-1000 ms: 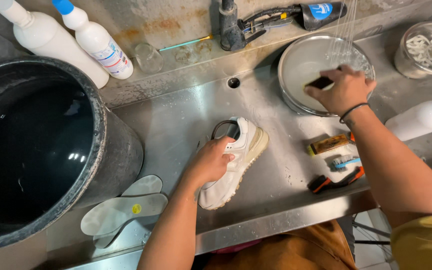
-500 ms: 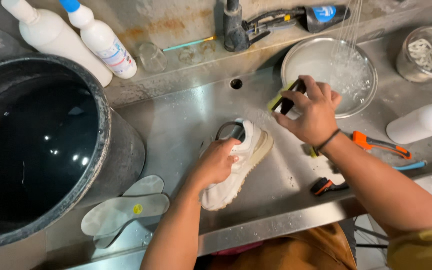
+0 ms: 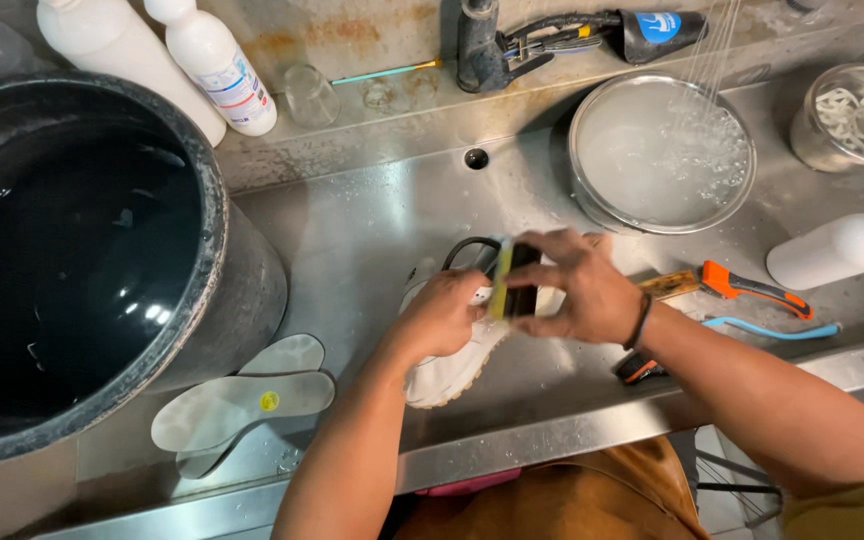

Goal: The person scrubs a white sneaker with a sponge under running water in a sink. They repeatedly dip the sponge into a bowl of soapy water and scrub different parts of the shoe, including the sole, sides, and upper.

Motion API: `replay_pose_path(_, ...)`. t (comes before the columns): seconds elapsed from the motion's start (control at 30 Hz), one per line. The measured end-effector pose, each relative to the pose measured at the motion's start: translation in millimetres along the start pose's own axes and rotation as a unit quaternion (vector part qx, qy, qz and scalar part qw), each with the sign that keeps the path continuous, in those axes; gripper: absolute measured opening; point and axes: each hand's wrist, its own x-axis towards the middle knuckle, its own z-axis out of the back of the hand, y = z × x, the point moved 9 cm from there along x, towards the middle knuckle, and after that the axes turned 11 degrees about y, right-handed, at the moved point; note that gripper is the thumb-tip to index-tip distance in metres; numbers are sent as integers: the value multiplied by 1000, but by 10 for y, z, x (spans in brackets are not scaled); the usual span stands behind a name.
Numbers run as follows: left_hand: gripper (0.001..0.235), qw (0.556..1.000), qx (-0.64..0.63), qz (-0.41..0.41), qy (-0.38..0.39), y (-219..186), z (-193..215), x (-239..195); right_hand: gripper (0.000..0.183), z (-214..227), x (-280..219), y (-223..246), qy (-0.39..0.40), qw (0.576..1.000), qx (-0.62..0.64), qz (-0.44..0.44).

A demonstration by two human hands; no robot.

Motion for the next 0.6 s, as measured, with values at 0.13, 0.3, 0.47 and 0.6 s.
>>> replay_pose_path(0.13,31,1000,10,14,6,50,-23,-33,48,389,22,-458,-83,947,-289,-116)
replay_pose_path(0.3,28,1000,24,1,11,15,-2,-43,51,-82,-38,-253,12,994,-87,-59)
replay_pose_path(0.47,30,999,25,-10,34,-218,19,-137,49,808,56,-1243,-33,936,-273,-219)
replay_pose_path(0.6,33,998,37,3,59,-247,-5,-145,57,687,-97,-2016,58,919,-165,-352)
